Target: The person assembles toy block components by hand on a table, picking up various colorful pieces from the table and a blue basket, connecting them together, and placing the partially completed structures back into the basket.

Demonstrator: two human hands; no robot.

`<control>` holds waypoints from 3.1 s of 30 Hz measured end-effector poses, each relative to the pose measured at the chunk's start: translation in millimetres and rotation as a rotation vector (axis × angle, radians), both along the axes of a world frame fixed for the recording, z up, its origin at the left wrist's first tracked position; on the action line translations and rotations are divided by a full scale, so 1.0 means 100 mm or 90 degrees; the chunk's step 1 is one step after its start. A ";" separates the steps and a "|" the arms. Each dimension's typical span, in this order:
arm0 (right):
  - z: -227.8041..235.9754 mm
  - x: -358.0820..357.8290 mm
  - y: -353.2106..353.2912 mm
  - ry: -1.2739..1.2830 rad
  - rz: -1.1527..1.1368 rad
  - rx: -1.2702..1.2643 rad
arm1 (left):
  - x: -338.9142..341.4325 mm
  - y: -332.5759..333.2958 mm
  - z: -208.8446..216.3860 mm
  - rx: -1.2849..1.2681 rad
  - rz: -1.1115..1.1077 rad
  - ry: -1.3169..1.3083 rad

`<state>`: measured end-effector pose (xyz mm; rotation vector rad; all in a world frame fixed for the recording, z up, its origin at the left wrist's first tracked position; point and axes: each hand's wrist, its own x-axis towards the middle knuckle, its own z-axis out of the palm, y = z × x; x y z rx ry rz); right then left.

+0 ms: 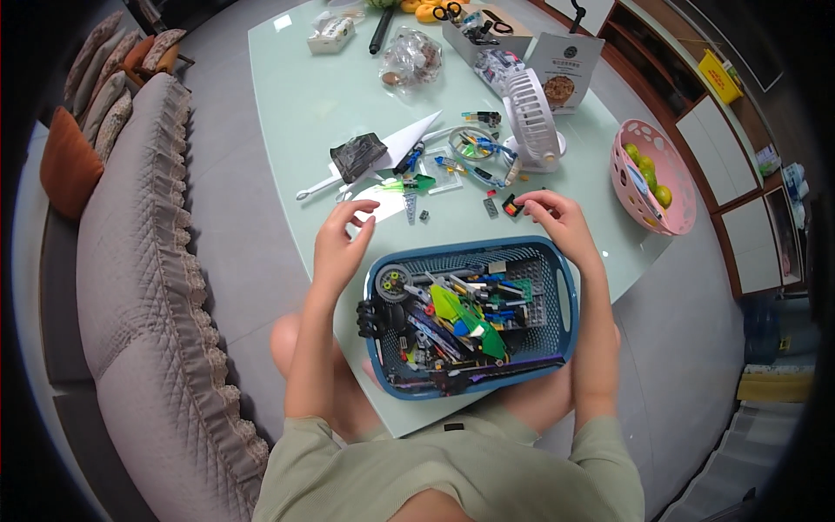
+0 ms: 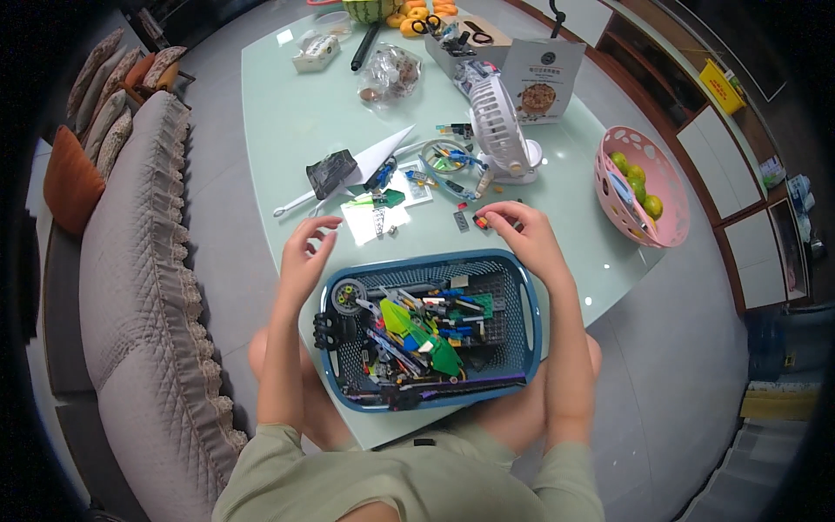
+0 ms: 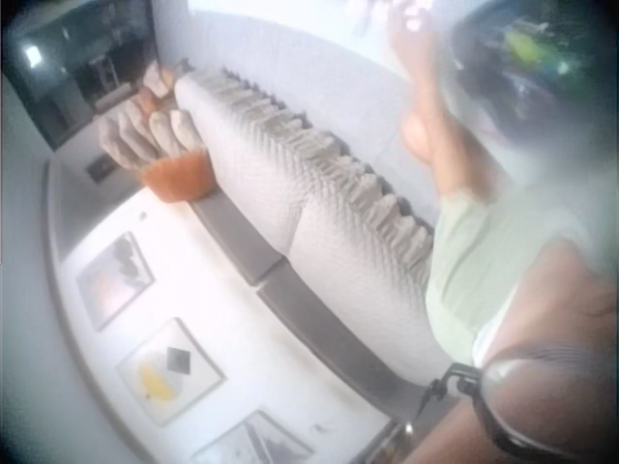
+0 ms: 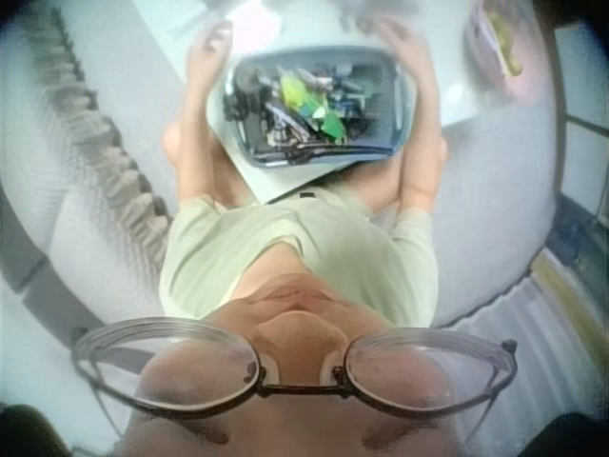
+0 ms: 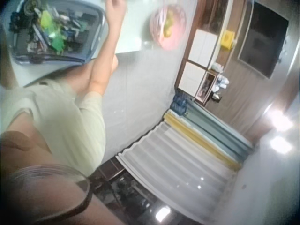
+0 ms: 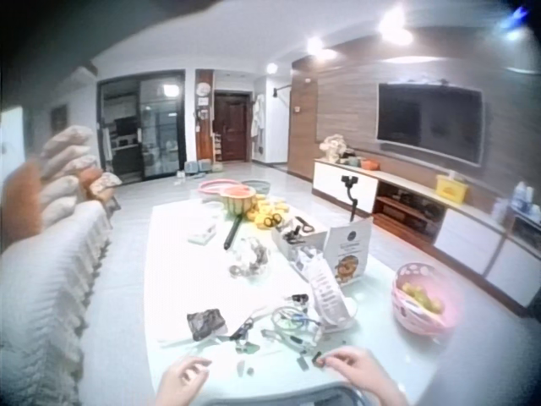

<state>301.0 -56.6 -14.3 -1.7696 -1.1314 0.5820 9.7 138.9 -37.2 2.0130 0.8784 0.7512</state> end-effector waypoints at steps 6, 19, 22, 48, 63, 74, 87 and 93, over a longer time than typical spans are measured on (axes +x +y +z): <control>0.15 0.19 0.51 -0.014 0.196 -0.147 | 0.30 0.35 -0.26 0.248 -0.026 0.103; -0.07 0.00 1.41 -0.446 0.201 -0.224 | 0.51 0.59 -0.49 0.326 -0.047 0.138; -0.16 -0.02 1.47 -0.475 0.177 -0.217 | 0.53 0.63 -0.52 0.315 -0.058 0.136; 0.22 -0.07 1.18 -0.173 0.180 -0.161 | 0.24 0.57 -0.20 0.289 -0.049 0.088; 0.82 -0.62 0.03 -0.203 0.133 -0.016 | -0.15 -0.25 0.73 0.266 -0.059 -0.103; 0.69 -0.91 -0.67 -0.268 0.015 0.001 | -0.04 -0.99 0.90 0.285 -0.151 -0.087; 0.55 -1.09 -0.92 -0.187 -0.069 -0.035 | 0.10 -1.22 0.79 0.342 -0.156 0.026; 0.54 -1.07 -0.94 -0.185 -0.076 -0.002 | -0.02 -1.16 0.76 0.341 -0.130 0.008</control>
